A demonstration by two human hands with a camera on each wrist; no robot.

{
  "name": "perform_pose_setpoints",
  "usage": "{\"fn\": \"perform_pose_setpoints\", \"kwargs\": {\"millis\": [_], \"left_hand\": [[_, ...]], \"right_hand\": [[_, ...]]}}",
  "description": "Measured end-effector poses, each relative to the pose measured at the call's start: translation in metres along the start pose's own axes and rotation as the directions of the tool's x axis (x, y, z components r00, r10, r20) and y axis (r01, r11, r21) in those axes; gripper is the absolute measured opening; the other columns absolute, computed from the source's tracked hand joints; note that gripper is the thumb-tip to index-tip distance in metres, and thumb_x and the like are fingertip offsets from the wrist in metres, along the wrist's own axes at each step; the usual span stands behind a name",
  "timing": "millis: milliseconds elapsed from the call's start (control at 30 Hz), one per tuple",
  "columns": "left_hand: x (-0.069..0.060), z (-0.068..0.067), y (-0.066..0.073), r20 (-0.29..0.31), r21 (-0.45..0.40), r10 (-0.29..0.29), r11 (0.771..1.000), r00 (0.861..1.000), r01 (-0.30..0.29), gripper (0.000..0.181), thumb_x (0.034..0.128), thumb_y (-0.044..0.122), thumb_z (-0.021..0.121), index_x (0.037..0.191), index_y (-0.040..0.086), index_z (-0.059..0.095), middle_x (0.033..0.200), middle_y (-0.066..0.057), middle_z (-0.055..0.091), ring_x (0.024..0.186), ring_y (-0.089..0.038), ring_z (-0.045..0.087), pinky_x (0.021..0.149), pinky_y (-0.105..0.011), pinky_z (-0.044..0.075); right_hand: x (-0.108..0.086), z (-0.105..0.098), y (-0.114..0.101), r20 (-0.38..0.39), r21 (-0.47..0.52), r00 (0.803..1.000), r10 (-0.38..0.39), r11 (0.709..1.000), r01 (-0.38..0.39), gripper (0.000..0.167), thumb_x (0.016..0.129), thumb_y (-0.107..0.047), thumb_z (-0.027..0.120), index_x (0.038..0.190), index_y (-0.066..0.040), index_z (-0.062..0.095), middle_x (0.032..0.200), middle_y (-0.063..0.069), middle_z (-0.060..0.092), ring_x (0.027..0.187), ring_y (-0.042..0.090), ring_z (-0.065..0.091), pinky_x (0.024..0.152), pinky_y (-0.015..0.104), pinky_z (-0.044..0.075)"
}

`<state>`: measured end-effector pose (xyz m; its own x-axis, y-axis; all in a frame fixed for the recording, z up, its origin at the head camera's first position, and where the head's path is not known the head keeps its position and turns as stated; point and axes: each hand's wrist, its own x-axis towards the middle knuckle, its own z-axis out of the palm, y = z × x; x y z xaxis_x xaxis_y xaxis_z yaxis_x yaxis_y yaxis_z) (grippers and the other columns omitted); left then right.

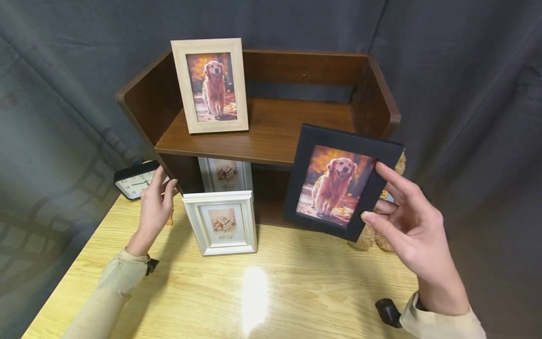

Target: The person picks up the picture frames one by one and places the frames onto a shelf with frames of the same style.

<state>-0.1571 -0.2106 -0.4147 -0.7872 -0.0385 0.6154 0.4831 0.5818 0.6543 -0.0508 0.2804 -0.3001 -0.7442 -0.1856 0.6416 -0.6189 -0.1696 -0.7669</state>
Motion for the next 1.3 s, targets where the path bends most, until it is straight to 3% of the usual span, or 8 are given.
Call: {"fn": "perform_pose_setpoints", "kwargs": {"millis": [200,500,667,967,1167,1300], "left_hand": [[0.0,0.0,0.0,0.004,0.002,-0.011,1.0,1.0,0.011,0.042,0.1053,-0.01,0.059,0.147,-0.004,0.053,0.131,-0.029,0.069,0.107,-0.046,0.073,0.084,-0.004,0.05],[0.0,0.0,-0.001,0.001,-0.001,-0.002,1.0,1.0,0.002,0.042,0.1049,-0.011,0.059,0.146,-0.005,0.053,0.131,-0.03,0.068,0.108,-0.047,0.072,0.085,-0.003,0.049],[0.0,0.0,-0.002,-0.001,0.003,0.002,1.0,1.0,-0.002,0.043,0.1046,-0.011,0.059,0.147,-0.006,0.053,0.13,-0.03,0.068,0.108,-0.047,0.072,0.084,-0.002,0.049],[0.0,0.0,0.0,0.0,0.002,0.003,1.0,1.0,-0.003,0.045,0.1051,-0.011,0.059,0.149,-0.004,0.052,0.134,-0.029,0.067,0.109,-0.047,0.072,0.085,-0.005,0.05],[0.0,0.001,-0.001,-0.002,0.011,0.004,1.0,1.0,-0.003,0.044,0.1047,-0.011,0.059,0.148,-0.005,0.052,0.133,-0.03,0.067,0.109,-0.047,0.072,0.084,-0.005,0.05],[0.0,0.001,0.0,0.003,0.019,0.004,1.0,1.0,-0.005,0.043,0.1051,-0.01,0.059,0.148,-0.005,0.052,0.132,-0.029,0.068,0.108,-0.047,0.073,0.083,-0.008,0.053]], "right_hand": [[0.007,0.003,-0.004,-0.02,-0.041,0.999,0.028,0.999,-0.028,0.081,0.092,0.005,0.079,0.16,0.008,0.037,0.159,0.023,0.051,0.117,0.022,0.074,0.093,0.022,0.06],[0.018,0.005,-0.002,-0.056,-0.007,0.998,0.011,1.0,-0.011,0.078,0.091,0.015,0.076,0.16,0.007,0.039,0.15,0.026,0.057,0.11,0.024,0.075,0.087,0.019,0.061],[0.027,0.008,-0.003,-0.062,-0.024,0.998,0.009,1.0,-0.011,0.076,0.092,0.02,0.069,0.16,0.006,0.039,0.152,0.026,0.055,0.119,0.026,0.072,0.086,0.02,0.062],[0.037,0.012,-0.005,-0.062,0.054,0.998,-0.031,0.998,0.034,0.074,0.091,0.027,0.064,0.158,0.008,0.041,0.148,0.029,0.057,0.117,0.03,0.073,0.082,0.021,0.063],[0.044,0.014,-0.007,-0.078,0.022,0.997,-0.017,1.0,0.019,0.074,0.091,0.028,0.061,0.159,0.006,0.041,0.151,0.03,0.054,0.118,0.029,0.072,0.094,0.024,0.061],[0.049,0.016,-0.009,-0.095,-0.021,0.995,0.018,1.0,-0.02,0.077,0.09,0.031,0.056,0.16,0.004,0.041,0.151,0.03,0.052,0.118,0.027,0.073,0.092,0.023,0.061]]}}
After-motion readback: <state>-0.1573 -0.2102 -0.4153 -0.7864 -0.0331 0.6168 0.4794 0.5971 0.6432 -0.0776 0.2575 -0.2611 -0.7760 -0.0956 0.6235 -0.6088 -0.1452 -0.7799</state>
